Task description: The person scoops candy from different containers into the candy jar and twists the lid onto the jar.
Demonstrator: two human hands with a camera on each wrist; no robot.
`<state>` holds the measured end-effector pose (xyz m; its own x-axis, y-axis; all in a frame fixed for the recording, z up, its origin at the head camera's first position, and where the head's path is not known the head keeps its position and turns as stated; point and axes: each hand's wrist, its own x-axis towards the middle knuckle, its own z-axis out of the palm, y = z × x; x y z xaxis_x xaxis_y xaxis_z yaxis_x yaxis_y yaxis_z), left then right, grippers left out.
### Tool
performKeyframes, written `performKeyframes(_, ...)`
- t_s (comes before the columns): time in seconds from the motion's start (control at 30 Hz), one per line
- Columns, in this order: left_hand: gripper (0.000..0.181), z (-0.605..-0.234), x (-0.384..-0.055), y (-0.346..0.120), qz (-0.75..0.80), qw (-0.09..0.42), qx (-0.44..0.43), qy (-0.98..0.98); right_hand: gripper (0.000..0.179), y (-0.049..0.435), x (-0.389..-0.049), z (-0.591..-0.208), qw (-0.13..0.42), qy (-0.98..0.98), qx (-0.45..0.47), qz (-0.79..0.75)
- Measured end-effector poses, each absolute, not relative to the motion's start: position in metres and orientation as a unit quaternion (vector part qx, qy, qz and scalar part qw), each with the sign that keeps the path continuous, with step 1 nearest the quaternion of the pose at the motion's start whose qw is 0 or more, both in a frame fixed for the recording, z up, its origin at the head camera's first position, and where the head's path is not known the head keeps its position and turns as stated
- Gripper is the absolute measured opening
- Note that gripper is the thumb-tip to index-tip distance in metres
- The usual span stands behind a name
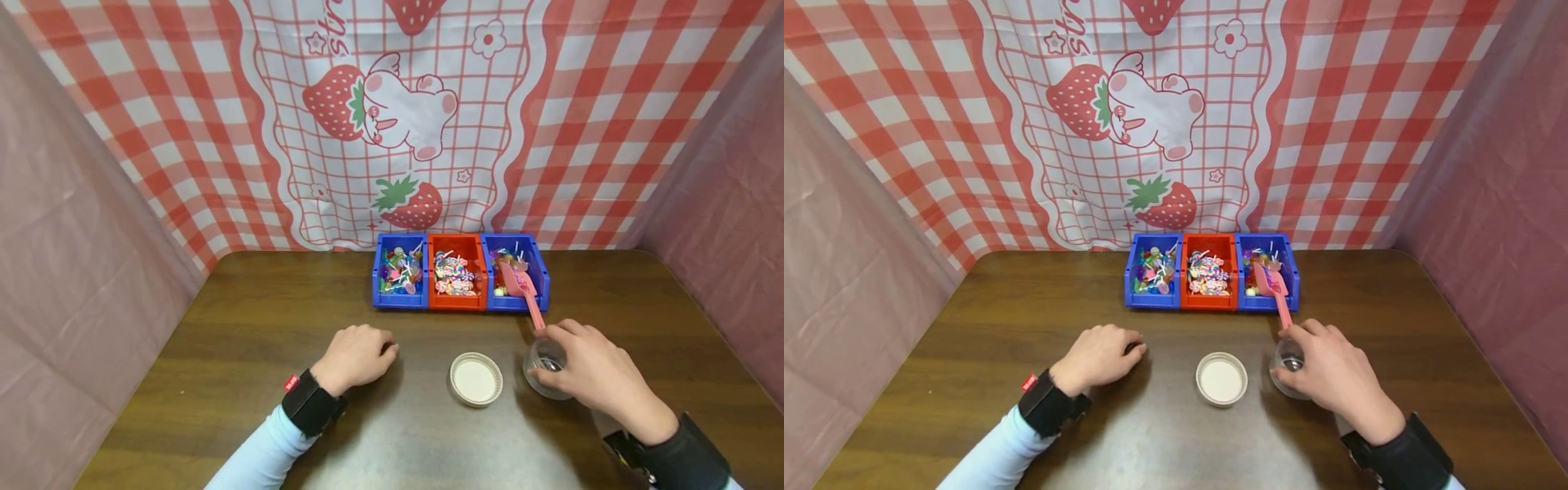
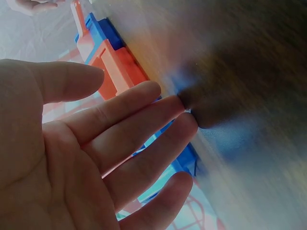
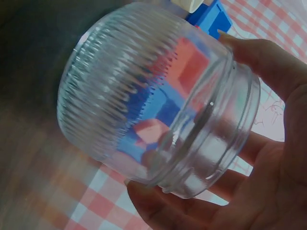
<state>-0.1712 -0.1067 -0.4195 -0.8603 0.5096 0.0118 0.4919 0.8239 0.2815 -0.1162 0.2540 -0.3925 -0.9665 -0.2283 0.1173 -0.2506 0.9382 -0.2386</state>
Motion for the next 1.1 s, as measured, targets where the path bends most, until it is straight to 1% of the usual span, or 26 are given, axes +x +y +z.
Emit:
performKeyframes(0.1, 0.021, -0.418, -0.17, -0.111, 0.134, 0.03, 0.265, 0.954, 0.06, 0.251, -0.116, -0.392, 0.035, -0.983, 0.129, 0.129)
performKeyframes(0.2, 0.02, -0.418, -0.171, -0.103, 0.127, 0.034, 0.275, 0.953, 0.056, 0.259, -0.111, -0.388, 0.028, -0.984, 0.124, 0.123)
performKeyframes(0.3, 0.02, -0.416, -0.166, -0.115, 0.112, 0.043, 0.268, 0.956, 0.054, 0.25, -0.116, -0.39, 0.016, -0.983, 0.134, 0.127)
performKeyframes(0.67, 0.028, -0.42, -0.17, -0.106, 0.081, 0.045, 0.307, 0.947, 0.058, 0.259, -0.109, -0.386, -0.022, -0.983, 0.13, 0.128)
performKeyframes(0.73, 0.029, -0.42, -0.171, -0.104, 0.079, 0.048, 0.31, 0.946, 0.058, 0.261, -0.107, -0.387, -0.023, -0.983, 0.132, 0.126)
performKeyframes(0.93, 0.03, -0.418, -0.17, -0.105, 0.075, 0.048, 0.304, 0.948, 0.055, 0.256, -0.104, -0.389, -0.001, -0.981, 0.151, 0.121)
performKeyframes(1.1, 0.03, -0.417, -0.17, -0.109, 0.074, 0.047, 0.299, 0.95, 0.053, 0.248, -0.103, -0.388, 0.0, -0.977, 0.175, 0.121)
